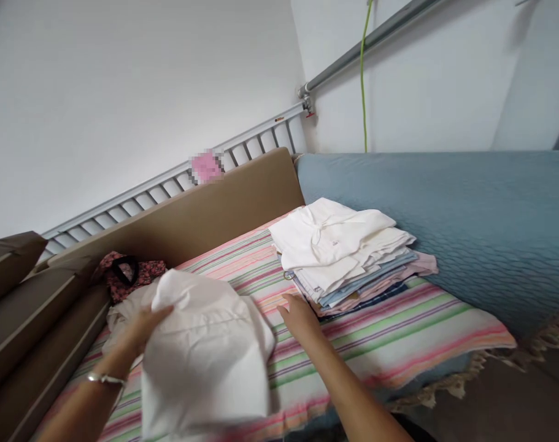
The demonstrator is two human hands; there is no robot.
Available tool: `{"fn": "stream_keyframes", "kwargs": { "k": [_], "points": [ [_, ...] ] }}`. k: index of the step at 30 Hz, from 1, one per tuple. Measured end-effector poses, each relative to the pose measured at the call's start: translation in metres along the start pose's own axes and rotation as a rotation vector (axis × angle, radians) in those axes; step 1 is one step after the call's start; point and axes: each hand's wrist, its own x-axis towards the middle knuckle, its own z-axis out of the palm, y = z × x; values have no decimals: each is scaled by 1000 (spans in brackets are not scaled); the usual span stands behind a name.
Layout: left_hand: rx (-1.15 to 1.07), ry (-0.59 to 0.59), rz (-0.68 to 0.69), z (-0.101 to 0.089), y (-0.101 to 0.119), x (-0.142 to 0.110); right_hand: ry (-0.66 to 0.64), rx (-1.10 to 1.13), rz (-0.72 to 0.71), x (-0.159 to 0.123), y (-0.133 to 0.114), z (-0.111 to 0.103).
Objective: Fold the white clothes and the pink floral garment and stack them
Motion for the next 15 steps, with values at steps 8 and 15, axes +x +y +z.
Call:
{"fn": "stream_keyframes", "kwargs": {
  "k": [8,15],
  "points": [
    [1092,290,566,-37,124,-35,-20,325,-1,4,-13,9],
    [871,-151,485,94,-7,-113,-142,690,231,-6,-19,9]
  ]
}}
